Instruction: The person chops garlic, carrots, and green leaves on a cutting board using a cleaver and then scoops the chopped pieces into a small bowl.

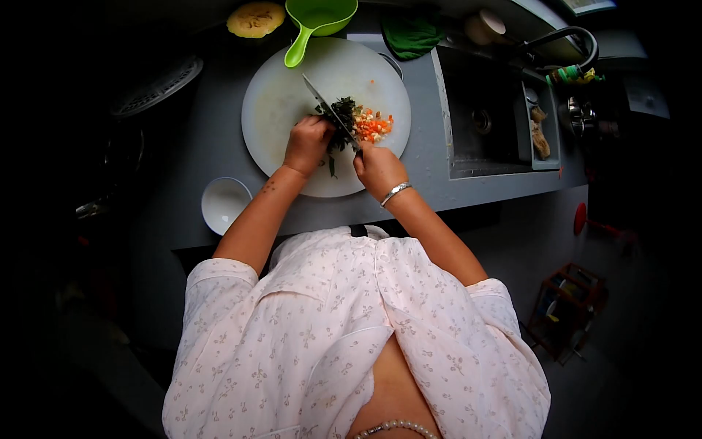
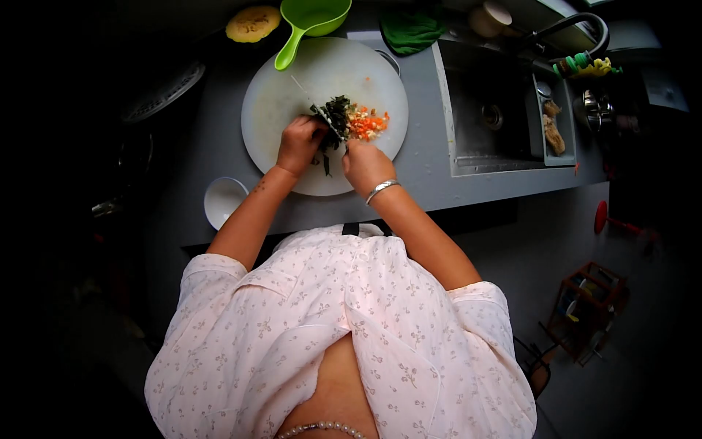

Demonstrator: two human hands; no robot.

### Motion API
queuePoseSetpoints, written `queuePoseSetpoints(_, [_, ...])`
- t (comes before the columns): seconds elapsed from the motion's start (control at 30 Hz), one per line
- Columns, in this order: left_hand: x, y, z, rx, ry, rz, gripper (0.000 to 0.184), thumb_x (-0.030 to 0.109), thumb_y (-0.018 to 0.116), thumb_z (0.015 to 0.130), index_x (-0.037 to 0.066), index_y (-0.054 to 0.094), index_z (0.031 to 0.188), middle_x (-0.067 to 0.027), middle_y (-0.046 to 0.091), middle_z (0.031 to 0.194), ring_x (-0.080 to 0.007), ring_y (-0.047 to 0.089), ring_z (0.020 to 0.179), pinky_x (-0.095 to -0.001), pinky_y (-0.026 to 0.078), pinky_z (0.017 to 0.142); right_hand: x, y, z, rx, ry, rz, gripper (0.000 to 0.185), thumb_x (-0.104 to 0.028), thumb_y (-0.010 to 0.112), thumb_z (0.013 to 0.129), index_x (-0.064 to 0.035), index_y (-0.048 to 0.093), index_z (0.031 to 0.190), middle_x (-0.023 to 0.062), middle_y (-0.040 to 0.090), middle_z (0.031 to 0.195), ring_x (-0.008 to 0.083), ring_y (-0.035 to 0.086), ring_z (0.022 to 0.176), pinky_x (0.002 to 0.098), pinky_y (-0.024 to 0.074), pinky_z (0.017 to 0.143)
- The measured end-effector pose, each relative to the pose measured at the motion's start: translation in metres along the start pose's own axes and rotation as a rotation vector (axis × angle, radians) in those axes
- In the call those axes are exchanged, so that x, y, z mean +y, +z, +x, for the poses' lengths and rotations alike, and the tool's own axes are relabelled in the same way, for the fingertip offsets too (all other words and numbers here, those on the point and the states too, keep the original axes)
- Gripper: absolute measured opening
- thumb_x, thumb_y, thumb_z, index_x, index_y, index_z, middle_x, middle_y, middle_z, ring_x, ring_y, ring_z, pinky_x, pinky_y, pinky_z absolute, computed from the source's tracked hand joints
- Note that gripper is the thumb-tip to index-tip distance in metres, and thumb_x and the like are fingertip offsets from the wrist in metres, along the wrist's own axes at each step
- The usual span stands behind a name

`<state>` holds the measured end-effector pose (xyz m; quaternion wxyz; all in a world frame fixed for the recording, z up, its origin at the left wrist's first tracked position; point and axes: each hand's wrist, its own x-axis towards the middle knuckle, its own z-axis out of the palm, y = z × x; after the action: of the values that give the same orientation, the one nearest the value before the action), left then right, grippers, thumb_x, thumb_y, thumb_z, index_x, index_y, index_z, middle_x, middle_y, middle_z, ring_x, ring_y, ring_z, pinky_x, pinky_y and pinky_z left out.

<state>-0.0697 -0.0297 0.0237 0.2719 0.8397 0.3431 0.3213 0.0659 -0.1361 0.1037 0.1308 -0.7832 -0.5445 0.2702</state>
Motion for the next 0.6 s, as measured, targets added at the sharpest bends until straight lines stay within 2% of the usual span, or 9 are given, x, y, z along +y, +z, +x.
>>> queuePoseSetpoints(0.07, [-0.002,0.0,0.0,-0.001,0.014,0.028,0.011,0.001,0.069,0.071,0.007,0.066,0.08,-0.0087,0.062,0.081,-0.0298,0.059,0.08,-0.0385,0.049,0.072,-0.003,0.002,0.004,-0.044,0.023,-0.022,0.016,-0.016,0.056,0.085,-0.0005,0.058,0.086,0.0247,0.065,0.079,0.0411,0.064,0.074,0.0485,0.0519,0.068])
queuePoseSetpoints(0.27, [-0.004,0.002,-0.003,-0.004,0.03,0.042,0.012,0.001,0.068,0.071,0.006,0.067,0.081,-0.0088,0.063,0.083,-0.0301,0.059,0.082,-0.0387,0.05,0.073,0.003,0.027,0.02,0.024,-0.004,-0.05,0.016,-0.015,0.057,0.085,0.0011,0.057,0.086,0.0264,0.063,0.077,0.0422,0.064,0.074,0.0484,0.0519,0.069])
queuePoseSetpoints(0.47, [0.002,-0.008,-0.004,0.044,0.124,0.053,0.016,0.0,0.068,0.072,0.006,0.069,0.086,-0.0094,0.066,0.09,-0.0293,0.061,0.085,-0.0378,0.051,0.076,0.011,0.021,0.019,0.114,-0.057,0.024,0.017,-0.017,0.057,0.084,-0.002,0.06,0.091,0.0232,0.065,0.078,0.0401,0.064,0.073,0.0484,0.0518,0.067])
queuePoseSetpoints(0.6, [0.0,-0.002,-0.008,0.071,0.076,-0.005,0.015,0.0,0.068,0.073,0.006,0.069,0.086,-0.0093,0.066,0.089,-0.0291,0.062,0.082,-0.0379,0.051,0.074,0.002,0.002,0.003,0.132,-0.078,0.002,0.017,-0.017,0.057,0.084,-0.0039,0.061,0.095,0.0217,0.065,0.077,0.0396,0.064,0.072,0.0486,0.0518,0.067])
